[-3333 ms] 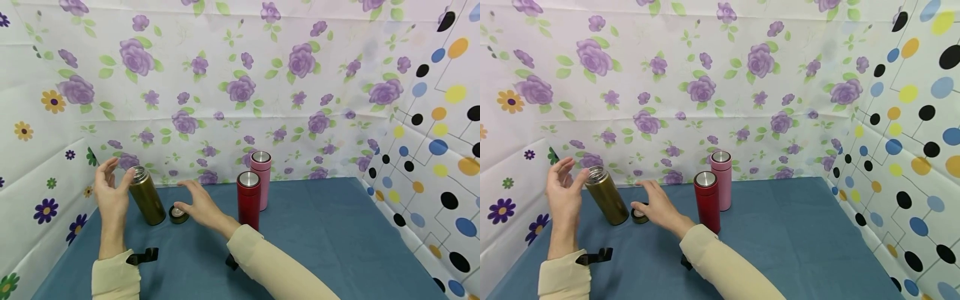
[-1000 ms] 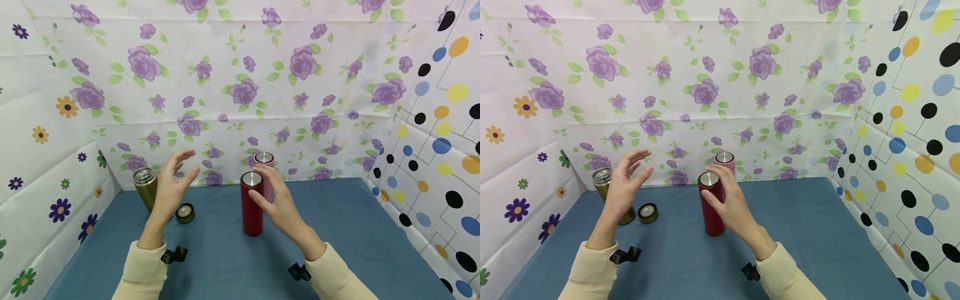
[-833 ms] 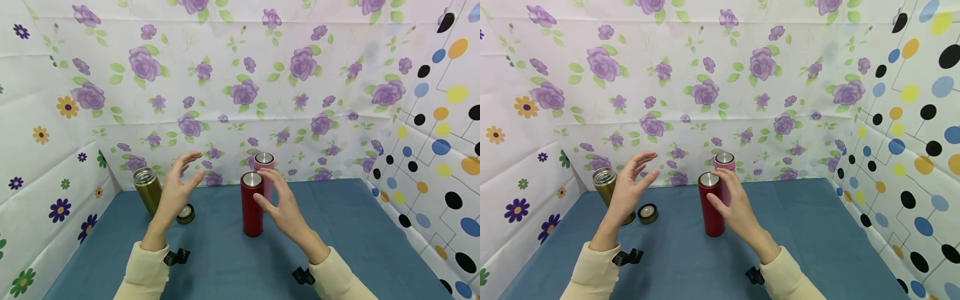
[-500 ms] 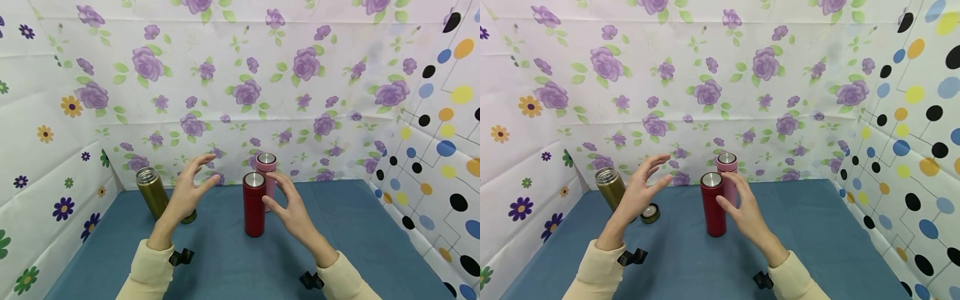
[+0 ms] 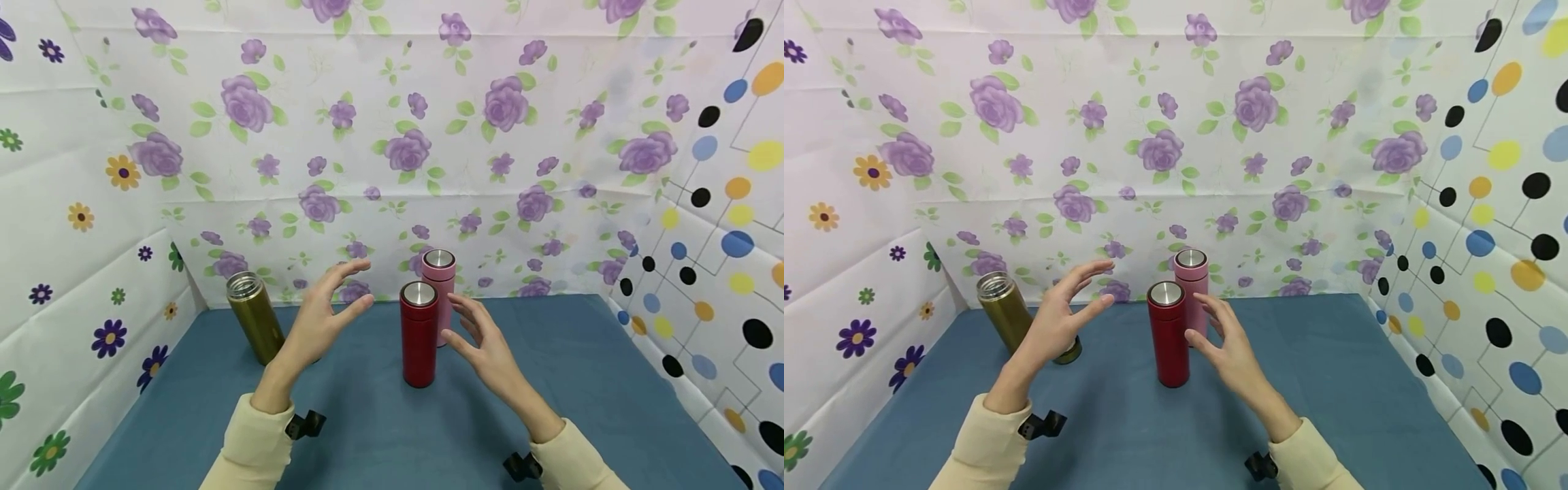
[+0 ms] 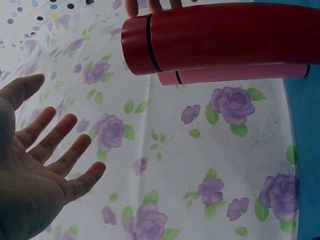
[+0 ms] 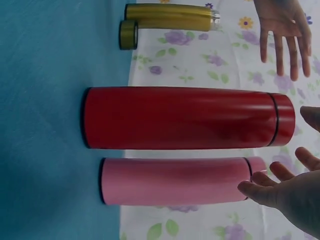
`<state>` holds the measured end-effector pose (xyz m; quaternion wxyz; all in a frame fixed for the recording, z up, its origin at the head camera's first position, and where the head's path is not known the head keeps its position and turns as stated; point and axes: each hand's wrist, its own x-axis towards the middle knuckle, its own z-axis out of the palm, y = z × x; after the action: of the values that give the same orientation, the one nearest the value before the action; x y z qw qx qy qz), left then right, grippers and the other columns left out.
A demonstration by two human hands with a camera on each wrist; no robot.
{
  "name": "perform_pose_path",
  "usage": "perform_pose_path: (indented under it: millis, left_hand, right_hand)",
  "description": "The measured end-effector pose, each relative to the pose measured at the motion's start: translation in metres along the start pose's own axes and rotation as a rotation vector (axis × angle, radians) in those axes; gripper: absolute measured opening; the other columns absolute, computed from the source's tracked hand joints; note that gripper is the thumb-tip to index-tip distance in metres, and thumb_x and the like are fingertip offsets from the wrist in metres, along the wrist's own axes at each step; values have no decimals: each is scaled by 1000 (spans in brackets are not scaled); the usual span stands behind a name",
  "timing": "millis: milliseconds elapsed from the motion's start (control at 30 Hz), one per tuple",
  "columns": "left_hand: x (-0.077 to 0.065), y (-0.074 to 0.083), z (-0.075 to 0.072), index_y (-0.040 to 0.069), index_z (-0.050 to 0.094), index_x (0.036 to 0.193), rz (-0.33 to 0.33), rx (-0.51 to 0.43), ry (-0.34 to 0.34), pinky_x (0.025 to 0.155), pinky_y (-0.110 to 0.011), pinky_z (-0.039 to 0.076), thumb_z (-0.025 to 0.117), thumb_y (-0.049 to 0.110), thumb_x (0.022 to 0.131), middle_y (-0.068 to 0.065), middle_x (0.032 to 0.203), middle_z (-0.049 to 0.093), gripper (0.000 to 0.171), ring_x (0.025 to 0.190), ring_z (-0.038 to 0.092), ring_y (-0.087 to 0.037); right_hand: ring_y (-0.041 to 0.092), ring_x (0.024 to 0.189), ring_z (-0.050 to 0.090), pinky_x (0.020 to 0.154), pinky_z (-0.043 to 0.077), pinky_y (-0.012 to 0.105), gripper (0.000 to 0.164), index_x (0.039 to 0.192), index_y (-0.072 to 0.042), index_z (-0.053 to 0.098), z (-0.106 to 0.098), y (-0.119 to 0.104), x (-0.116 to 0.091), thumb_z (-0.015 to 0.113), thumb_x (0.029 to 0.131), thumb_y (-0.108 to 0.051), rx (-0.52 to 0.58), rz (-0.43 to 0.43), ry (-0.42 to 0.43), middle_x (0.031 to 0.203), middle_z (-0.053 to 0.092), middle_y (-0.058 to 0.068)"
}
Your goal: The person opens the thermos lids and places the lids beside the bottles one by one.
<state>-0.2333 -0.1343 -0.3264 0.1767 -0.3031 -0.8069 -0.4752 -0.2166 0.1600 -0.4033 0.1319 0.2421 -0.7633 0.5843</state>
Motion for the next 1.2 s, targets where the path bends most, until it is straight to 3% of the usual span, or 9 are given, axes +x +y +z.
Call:
perform_pose_path:
  millis: [233,500,733,1200]
  left_hand:
    - [-2,-2,7,15,54,151,47,59,-1,121,-60,29,73,21,100,-2,153,53,55,145,44,-23]
    - [-3,-2,16,13,54,152,80,106,-49,116,-60,38,74,21,99,-4,154,51,57,143,45,-24]
    - [-3,-1,22,10,53,151,135,117,-52,111,-55,44,76,19,98,-5,151,50,58,138,48,-23]
    - [0,-3,32,17,50,154,142,168,-94,116,-54,41,75,27,98,-3,156,45,62,144,42,-20]
  right_hand:
    - [34,151,36,122,27,58,64,160,-10,37,-1,10,-2,67,104,-18,47,71,-43,161,40,14]
    - [32,152,35,124,25,56,65,162,-11,35,-2,24,-1,66,105,-20,94,122,-71,162,40,11]
    - [36,152,33,123,24,60,65,162,-13,35,1,30,-2,66,105,-20,123,154,-90,163,39,11]
    - [38,152,33,123,24,60,66,161,-19,36,6,42,0,68,103,-19,144,239,-96,162,39,12]
